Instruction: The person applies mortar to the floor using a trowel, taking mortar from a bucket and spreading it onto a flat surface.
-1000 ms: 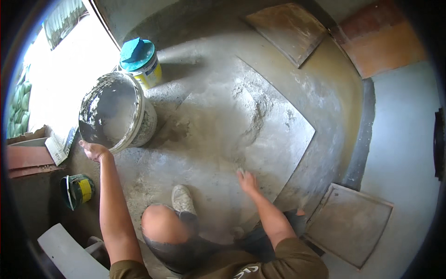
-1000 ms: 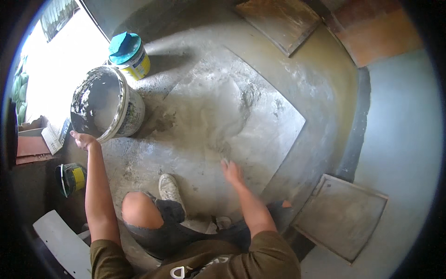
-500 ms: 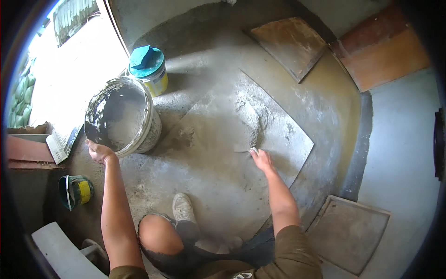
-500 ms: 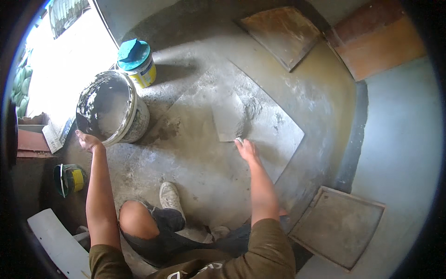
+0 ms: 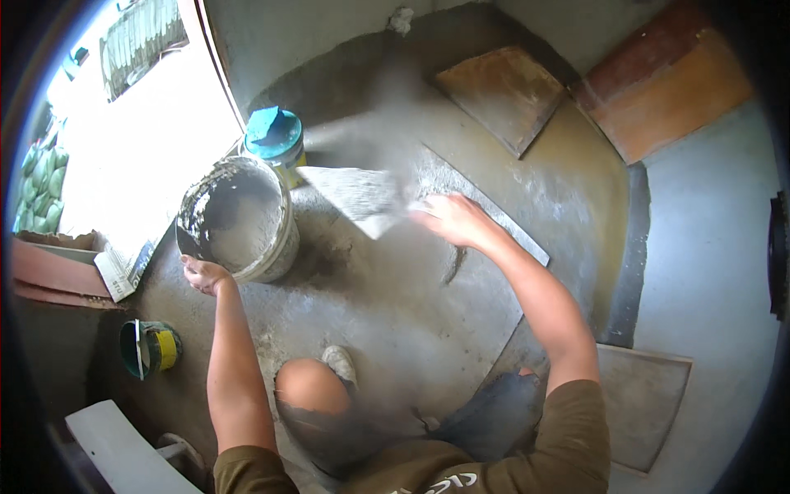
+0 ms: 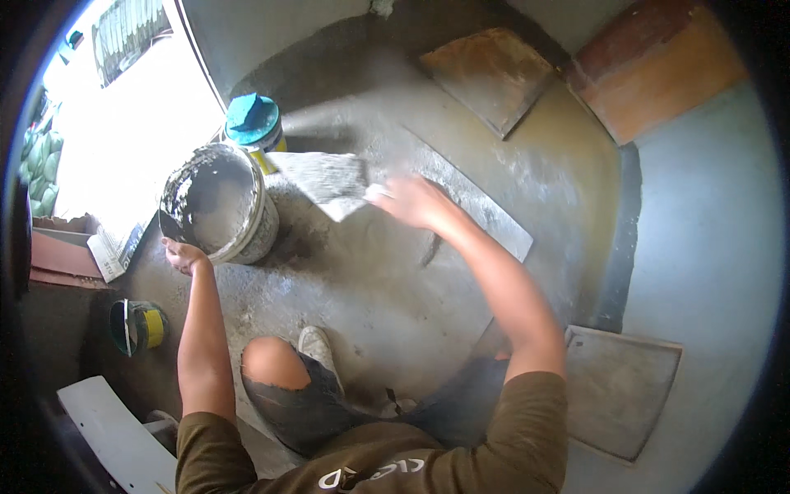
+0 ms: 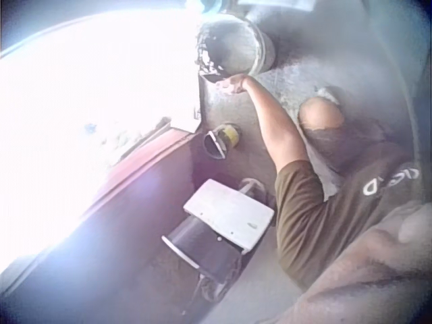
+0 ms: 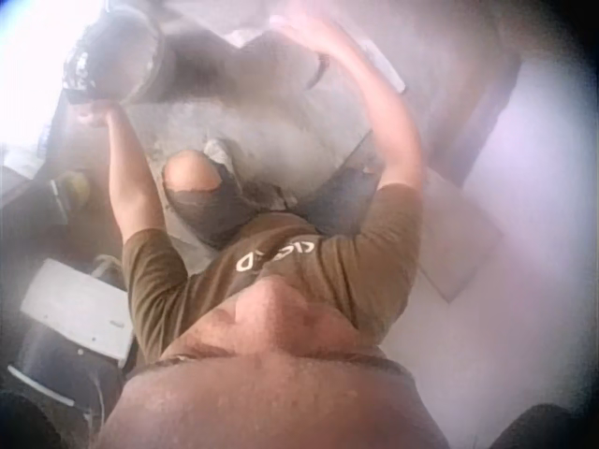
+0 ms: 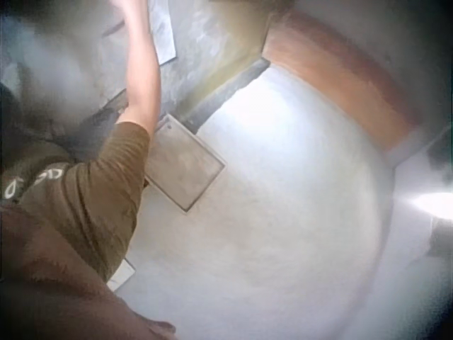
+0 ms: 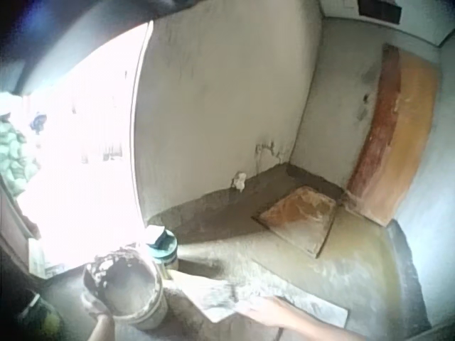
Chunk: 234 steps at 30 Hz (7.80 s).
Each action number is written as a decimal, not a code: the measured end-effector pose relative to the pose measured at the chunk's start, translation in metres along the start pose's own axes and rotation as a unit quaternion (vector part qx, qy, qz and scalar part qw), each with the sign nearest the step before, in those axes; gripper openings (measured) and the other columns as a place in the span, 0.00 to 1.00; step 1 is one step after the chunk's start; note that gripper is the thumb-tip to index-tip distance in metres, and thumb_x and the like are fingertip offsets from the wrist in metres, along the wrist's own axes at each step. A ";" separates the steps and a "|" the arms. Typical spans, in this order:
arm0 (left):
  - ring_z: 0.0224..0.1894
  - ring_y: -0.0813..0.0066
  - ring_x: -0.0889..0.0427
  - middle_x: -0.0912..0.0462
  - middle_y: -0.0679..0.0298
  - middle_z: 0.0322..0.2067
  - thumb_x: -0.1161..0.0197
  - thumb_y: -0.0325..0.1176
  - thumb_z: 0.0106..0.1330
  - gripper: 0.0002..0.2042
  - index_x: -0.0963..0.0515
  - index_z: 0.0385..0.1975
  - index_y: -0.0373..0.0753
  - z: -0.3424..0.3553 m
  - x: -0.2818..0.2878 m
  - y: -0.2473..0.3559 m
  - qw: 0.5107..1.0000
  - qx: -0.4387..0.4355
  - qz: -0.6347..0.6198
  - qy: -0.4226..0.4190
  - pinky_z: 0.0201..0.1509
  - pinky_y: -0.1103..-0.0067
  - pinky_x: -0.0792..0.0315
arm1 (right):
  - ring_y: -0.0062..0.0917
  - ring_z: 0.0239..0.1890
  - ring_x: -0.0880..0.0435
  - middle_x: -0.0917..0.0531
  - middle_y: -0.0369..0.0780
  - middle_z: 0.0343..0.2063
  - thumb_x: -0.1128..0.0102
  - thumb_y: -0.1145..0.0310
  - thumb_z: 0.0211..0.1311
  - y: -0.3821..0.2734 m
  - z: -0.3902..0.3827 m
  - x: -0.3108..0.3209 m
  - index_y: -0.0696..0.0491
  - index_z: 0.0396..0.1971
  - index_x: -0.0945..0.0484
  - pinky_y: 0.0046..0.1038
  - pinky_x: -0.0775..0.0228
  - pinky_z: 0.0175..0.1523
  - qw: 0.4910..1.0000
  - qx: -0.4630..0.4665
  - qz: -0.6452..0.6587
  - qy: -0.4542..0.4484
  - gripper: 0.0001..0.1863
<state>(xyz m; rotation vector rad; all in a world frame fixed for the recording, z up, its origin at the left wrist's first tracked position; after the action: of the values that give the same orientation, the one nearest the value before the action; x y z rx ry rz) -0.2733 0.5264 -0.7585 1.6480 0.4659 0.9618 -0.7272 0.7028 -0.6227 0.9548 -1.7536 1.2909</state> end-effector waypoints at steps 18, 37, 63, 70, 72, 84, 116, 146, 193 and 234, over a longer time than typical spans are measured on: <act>0.52 0.46 0.29 0.28 0.39 0.48 0.66 0.60 0.65 0.37 0.29 0.49 0.27 0.025 0.006 -0.004 1.000 -0.014 0.024 -0.002 0.56 0.65 0.36 | 0.30 0.30 0.18 0.24 0.48 0.40 0.50 0.69 0.54 -0.204 0.090 -0.120 0.56 0.52 0.35 0.31 0.26 0.28 0.916 0.340 -0.205 0.058 0.23; 0.51 0.48 0.28 0.28 0.38 0.48 0.62 0.63 0.62 0.39 0.30 0.49 0.25 0.060 -0.016 -0.037 0.999 -0.013 0.037 -0.007 0.57 0.67 0.36 | 0.26 0.23 0.27 0.26 0.39 0.27 0.50 0.64 0.62 -0.002 -0.025 -0.115 0.55 0.42 0.35 0.29 0.31 0.27 0.924 -0.033 0.281 0.259 0.13; 0.47 0.48 0.25 0.25 0.40 0.44 0.61 0.56 0.66 0.32 0.28 0.47 0.27 0.082 -0.024 -0.047 0.990 -0.089 0.110 -0.001 0.52 0.68 0.32 | 0.44 0.46 0.24 0.22 0.51 0.41 0.51 0.49 0.60 0.362 -0.089 -0.151 0.56 0.44 0.27 0.40 0.31 0.50 0.913 -0.406 0.036 0.027 0.25; 0.46 0.49 0.25 0.25 0.40 0.44 0.61 0.56 0.66 0.32 0.27 0.47 0.28 0.088 -0.034 -0.051 0.993 -0.075 0.093 -0.009 0.52 0.68 0.32 | 0.49 0.44 0.23 0.22 0.54 0.38 0.50 0.46 0.58 0.314 -0.103 -0.213 0.58 0.41 0.27 0.43 0.31 0.48 0.930 -0.346 0.124 -0.001 0.27; 0.46 0.49 0.25 0.25 0.40 0.44 0.61 0.56 0.66 0.32 0.27 0.47 0.28 0.088 -0.039 -0.059 0.993 -0.065 0.092 -0.014 0.52 0.68 0.32 | 0.48 0.44 0.24 0.22 0.54 0.39 0.51 0.44 0.57 0.298 -0.109 -0.237 0.59 0.40 0.28 0.43 0.32 0.47 0.929 -0.330 0.167 -0.003 0.29; 0.46 0.49 0.24 0.25 0.41 0.44 0.61 0.56 0.66 0.31 0.27 0.47 0.29 0.106 -0.038 -0.060 0.993 -0.083 0.081 -0.020 0.51 0.68 0.31 | 0.30 0.18 0.22 0.22 0.46 0.20 0.53 0.43 0.59 0.225 -0.159 -0.156 0.61 0.36 0.28 0.34 0.30 0.25 0.914 -0.326 0.240 -0.041 0.30; 0.47 0.49 0.26 0.25 0.43 0.44 0.57 0.53 0.66 0.29 0.29 0.48 0.28 -0.001 0.002 0.002 0.998 -0.034 -0.050 -0.007 0.52 0.67 0.35 | 0.39 0.29 0.20 0.25 0.44 0.30 0.44 0.59 0.56 -0.166 0.092 -0.111 0.51 0.47 0.33 0.40 0.26 0.32 0.956 0.261 -0.086 0.103 0.21; 0.50 0.45 0.28 0.27 0.37 0.46 0.61 0.62 0.62 0.39 0.28 0.45 0.23 0.000 -0.006 0.003 0.991 -0.042 0.125 0.005 0.55 0.64 0.35 | 0.41 0.63 0.41 0.38 0.52 0.59 0.61 0.46 0.64 0.188 -0.346 -0.311 0.59 0.59 0.42 0.38 0.47 0.64 0.547 -0.724 0.342 0.243 0.34; 0.49 0.43 0.27 0.28 0.36 0.46 0.65 0.64 0.62 0.40 0.29 0.47 0.24 0.025 -0.015 -0.020 0.992 0.021 0.121 -0.008 0.53 0.62 0.34 | 0.31 0.26 0.19 0.23 0.47 0.32 0.60 0.67 0.64 -0.177 0.061 -0.144 0.56 0.47 0.35 0.33 0.28 0.31 0.984 0.102 -0.095 0.115 0.15; 0.56 0.50 0.35 0.34 0.43 0.53 0.56 0.57 0.62 0.33 0.35 0.54 0.31 -0.024 -0.008 0.015 0.999 0.011 0.024 -0.041 0.59 0.65 0.41 | 0.27 0.14 0.27 0.27 0.40 0.18 0.60 0.43 0.63 0.140 -0.143 -0.290 0.55 0.42 0.34 0.29 0.32 0.17 0.700 -0.414 0.532 0.237 0.27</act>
<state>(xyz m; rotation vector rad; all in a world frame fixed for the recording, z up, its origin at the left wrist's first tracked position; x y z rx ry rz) -0.3000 0.5309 -0.7457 1.7181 0.3850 0.9234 -0.7034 0.9099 -0.9070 -0.9964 -2.1060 0.9412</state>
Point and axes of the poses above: each hand's wrist, its own z-axis towards the middle knuckle, its own x-axis out of the back of the hand, y = z × x, the point moved 7 cm from there along z, towards the middle knuckle
